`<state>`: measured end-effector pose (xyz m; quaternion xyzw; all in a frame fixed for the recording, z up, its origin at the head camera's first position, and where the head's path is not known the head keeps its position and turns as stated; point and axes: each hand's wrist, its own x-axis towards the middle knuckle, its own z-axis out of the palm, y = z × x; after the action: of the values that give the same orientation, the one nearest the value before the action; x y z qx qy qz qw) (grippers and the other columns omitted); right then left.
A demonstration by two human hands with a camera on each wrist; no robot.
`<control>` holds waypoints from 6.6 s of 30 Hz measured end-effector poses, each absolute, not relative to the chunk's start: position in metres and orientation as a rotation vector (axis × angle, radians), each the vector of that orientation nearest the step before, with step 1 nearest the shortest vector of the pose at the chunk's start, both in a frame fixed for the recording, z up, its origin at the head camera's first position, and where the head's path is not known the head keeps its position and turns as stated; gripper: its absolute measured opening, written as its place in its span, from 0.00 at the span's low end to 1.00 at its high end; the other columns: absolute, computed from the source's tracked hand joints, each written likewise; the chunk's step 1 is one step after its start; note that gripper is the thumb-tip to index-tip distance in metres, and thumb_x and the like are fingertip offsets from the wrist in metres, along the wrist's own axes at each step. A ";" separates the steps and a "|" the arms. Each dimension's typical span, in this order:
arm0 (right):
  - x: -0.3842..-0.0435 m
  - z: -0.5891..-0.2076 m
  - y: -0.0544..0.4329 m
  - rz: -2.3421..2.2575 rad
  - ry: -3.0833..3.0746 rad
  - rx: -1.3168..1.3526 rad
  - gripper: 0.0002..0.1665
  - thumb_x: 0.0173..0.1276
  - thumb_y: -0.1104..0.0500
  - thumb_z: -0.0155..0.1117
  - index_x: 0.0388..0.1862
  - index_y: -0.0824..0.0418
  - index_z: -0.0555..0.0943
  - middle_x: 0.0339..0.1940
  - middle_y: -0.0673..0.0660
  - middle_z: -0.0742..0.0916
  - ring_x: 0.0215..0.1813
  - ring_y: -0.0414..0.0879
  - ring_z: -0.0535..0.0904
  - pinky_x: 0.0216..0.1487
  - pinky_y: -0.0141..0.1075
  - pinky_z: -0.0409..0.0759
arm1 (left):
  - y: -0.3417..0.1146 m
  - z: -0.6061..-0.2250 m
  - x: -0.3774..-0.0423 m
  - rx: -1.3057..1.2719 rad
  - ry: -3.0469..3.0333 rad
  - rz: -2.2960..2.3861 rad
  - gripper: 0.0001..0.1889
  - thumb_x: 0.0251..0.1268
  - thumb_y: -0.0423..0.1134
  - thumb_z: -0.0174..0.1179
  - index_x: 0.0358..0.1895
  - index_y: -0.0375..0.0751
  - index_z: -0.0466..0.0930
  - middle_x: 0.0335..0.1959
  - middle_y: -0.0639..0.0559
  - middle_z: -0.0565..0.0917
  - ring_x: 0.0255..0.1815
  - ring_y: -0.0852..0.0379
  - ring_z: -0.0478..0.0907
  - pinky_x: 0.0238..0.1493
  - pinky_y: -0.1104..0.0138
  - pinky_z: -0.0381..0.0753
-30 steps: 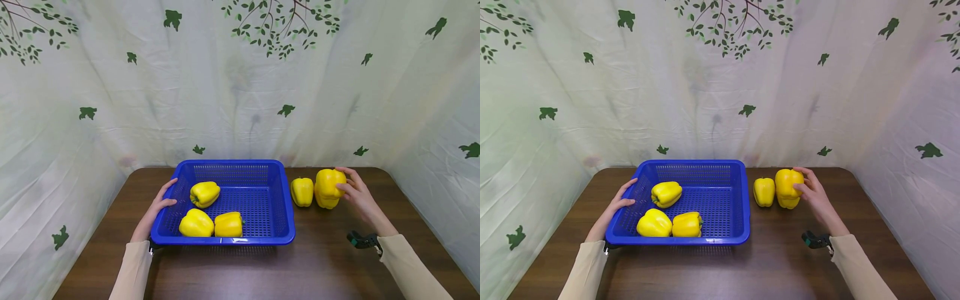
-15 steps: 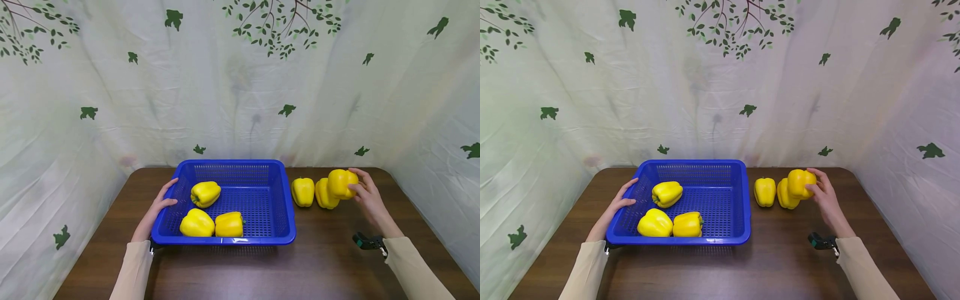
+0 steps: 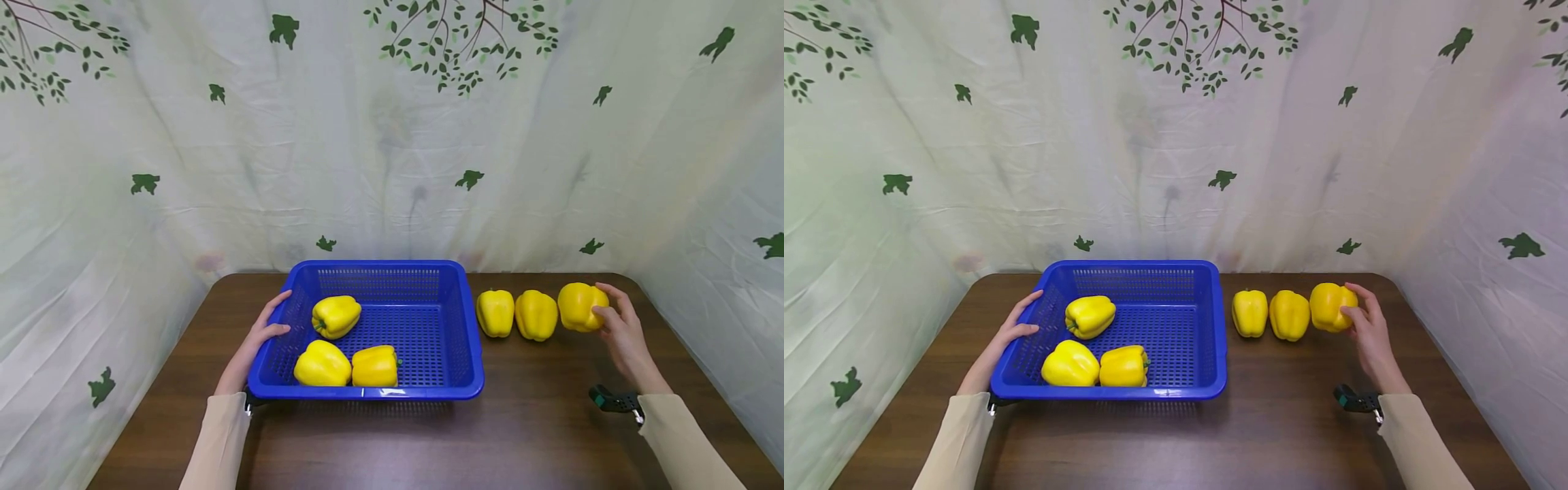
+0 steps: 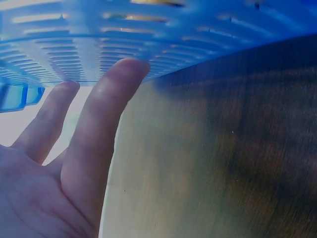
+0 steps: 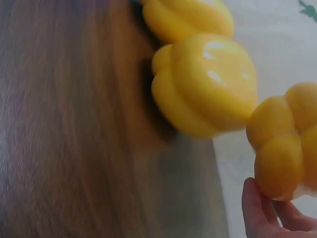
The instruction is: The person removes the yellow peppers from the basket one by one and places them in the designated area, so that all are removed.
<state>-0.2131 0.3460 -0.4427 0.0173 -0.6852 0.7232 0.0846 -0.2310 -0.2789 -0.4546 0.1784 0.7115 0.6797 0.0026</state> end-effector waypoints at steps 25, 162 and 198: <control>-0.222 -0.472 0.359 1.992 -2.243 -0.132 0.21 0.75 0.55 0.50 0.64 0.40 0.65 0.58 0.53 0.66 0.46 0.37 0.68 0.40 0.24 0.73 | -0.280 -0.456 -0.232 0.575 2.221 2.143 0.34 0.63 0.23 0.44 0.70 0.58 0.63 0.63 0.51 0.60 0.56 0.64 0.68 0.52 0.75 0.68; -0.243 -0.380 0.091 1.990 -2.873 1.260 0.20 0.71 0.56 0.57 0.59 0.61 0.75 0.56 0.58 0.79 0.57 0.53 0.75 0.57 0.52 0.72 | -0.280 -0.455 -0.232 0.574 2.233 2.129 0.34 0.63 0.24 0.44 0.71 0.55 0.62 0.67 0.43 0.56 0.57 0.65 0.66 0.53 0.76 0.66; -0.247 -0.407 0.058 1.603 -3.271 1.516 0.25 0.67 0.62 0.61 0.61 0.49 0.71 0.62 0.49 0.71 0.53 0.48 0.70 0.43 0.43 0.75 | -0.280 -0.454 -0.231 0.564 2.191 2.145 0.34 0.64 0.24 0.43 0.71 0.60 0.62 0.68 0.37 0.53 0.57 0.64 0.67 0.53 0.75 0.68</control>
<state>-0.2474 0.0580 -0.4074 0.3537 -0.7630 0.3738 -0.3911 -0.2312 -0.2804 -0.4539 0.1810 0.7027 0.6880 0.0121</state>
